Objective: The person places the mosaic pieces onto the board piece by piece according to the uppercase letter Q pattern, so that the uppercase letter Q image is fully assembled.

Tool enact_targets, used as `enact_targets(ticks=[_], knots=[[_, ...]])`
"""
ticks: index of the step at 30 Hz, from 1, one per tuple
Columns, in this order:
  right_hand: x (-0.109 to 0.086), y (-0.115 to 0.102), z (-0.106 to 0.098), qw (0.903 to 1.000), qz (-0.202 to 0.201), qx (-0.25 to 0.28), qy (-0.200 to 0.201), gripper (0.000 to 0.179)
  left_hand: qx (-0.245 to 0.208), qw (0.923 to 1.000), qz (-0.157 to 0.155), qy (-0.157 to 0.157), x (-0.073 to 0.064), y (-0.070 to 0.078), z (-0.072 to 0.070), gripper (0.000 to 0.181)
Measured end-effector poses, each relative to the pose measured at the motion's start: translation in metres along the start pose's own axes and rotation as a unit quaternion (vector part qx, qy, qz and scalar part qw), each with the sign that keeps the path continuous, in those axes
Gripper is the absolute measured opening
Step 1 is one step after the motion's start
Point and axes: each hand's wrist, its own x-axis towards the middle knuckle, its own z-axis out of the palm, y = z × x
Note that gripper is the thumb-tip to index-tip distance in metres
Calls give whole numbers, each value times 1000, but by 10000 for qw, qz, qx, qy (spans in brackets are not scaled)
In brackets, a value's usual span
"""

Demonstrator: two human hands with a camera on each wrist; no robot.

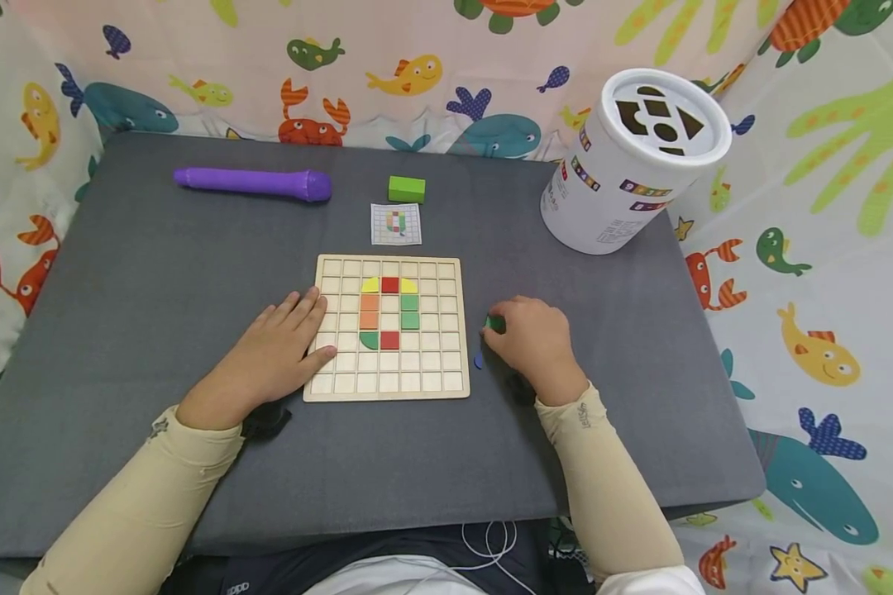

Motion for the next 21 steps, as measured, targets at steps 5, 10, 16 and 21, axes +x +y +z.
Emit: enact_targets(ticks=[5, 10, 16, 21], knots=[[-7, -35, 2, 9959, -749, 346, 375, 19, -36, 10000, 17, 12, -1, 1, 1, 84], [-5, -67, 16, 9855, -1623, 109, 477, 9, -1, 10000, 13, 23, -1, 2, -1, 84], [4, -84, 24, 9811, -1887, -113, 406, 12, -8, 10000, -10, 21, -1, 2, -2, 83], [11, -92, 25, 9807, -1909, -226, 362, 13, 42, 10000, -19, 61, -1, 1, -1, 84]])
